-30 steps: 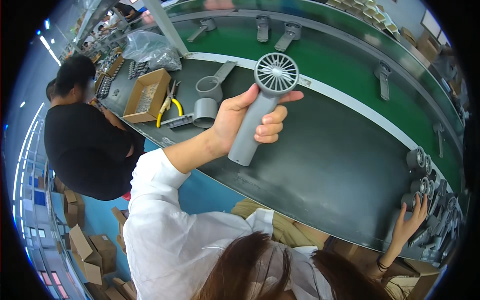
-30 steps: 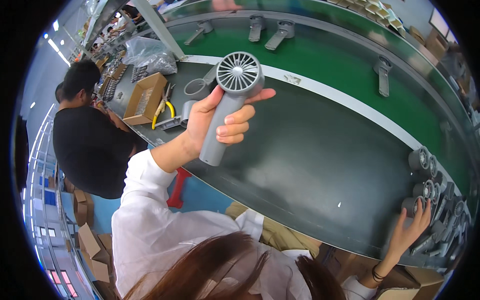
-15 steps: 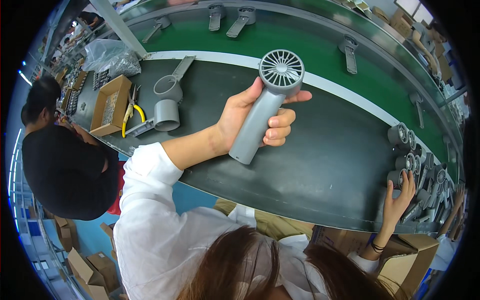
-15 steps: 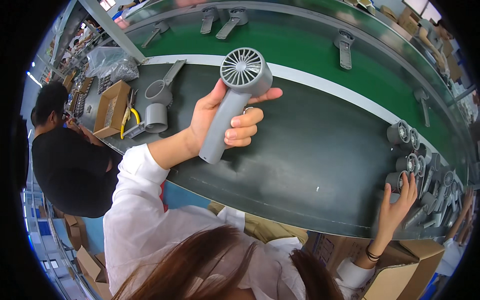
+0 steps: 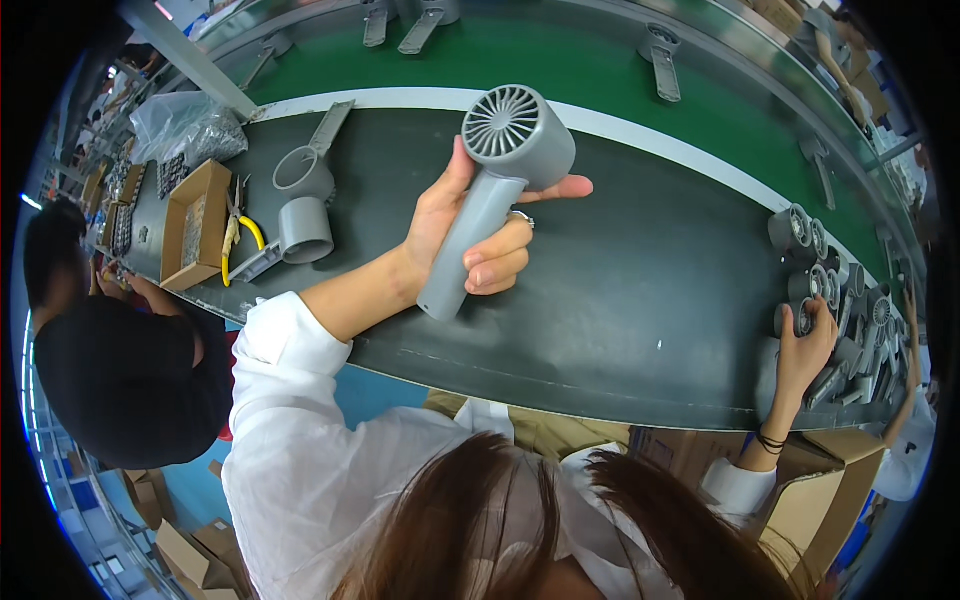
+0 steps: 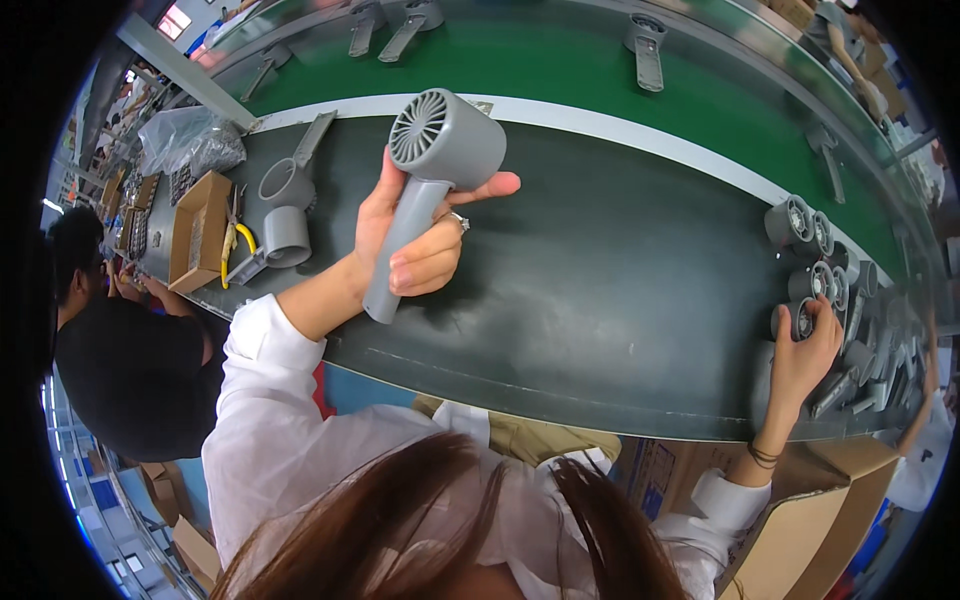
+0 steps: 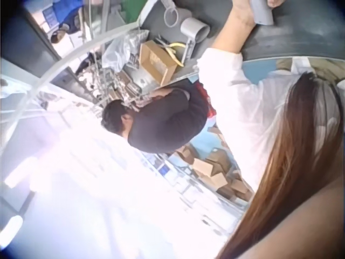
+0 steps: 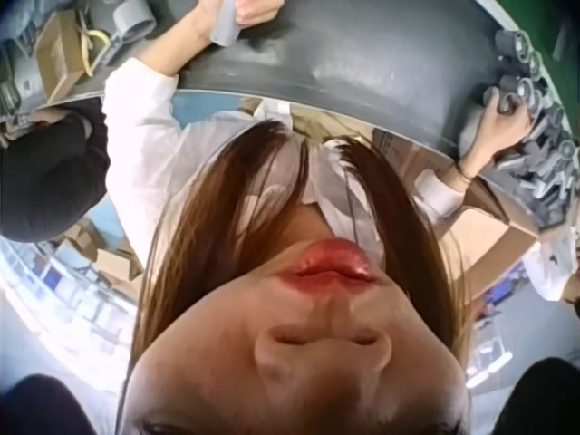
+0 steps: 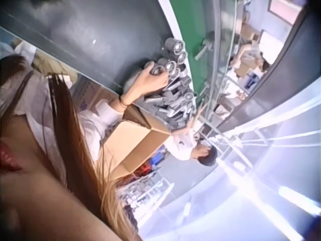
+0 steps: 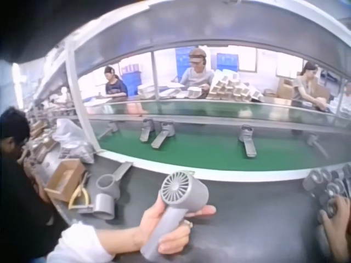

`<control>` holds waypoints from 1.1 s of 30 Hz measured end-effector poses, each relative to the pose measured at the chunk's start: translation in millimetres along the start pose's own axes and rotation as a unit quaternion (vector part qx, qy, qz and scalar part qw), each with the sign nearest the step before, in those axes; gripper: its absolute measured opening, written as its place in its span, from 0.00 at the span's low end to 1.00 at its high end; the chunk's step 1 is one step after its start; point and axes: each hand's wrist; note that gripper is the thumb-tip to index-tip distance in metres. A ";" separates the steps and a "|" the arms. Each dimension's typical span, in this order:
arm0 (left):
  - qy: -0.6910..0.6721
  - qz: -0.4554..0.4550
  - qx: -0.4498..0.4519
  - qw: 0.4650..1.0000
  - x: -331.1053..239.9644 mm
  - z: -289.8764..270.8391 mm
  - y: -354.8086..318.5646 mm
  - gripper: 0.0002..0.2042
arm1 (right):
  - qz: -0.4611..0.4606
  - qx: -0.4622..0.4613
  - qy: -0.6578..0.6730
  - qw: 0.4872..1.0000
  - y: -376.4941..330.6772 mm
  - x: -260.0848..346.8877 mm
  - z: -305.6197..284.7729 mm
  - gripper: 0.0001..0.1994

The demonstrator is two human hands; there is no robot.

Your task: Assembling small handheld fans by fitting electronic components and motors into plastic casings at a manual assembly station.

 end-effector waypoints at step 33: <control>0.906 0.244 0.025 0.344 39.2 3.3 -0.9 0.24 | -0.280 0.316 0.366 0.829 -13.5 109.4 -93.7 0.26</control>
Point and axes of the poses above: each hand's wrist, its own y-axis towards the middle knuckle, its own z-axis out of the palm, x = y × z, and after that the axes turned 14 degrees about -y, right-handed
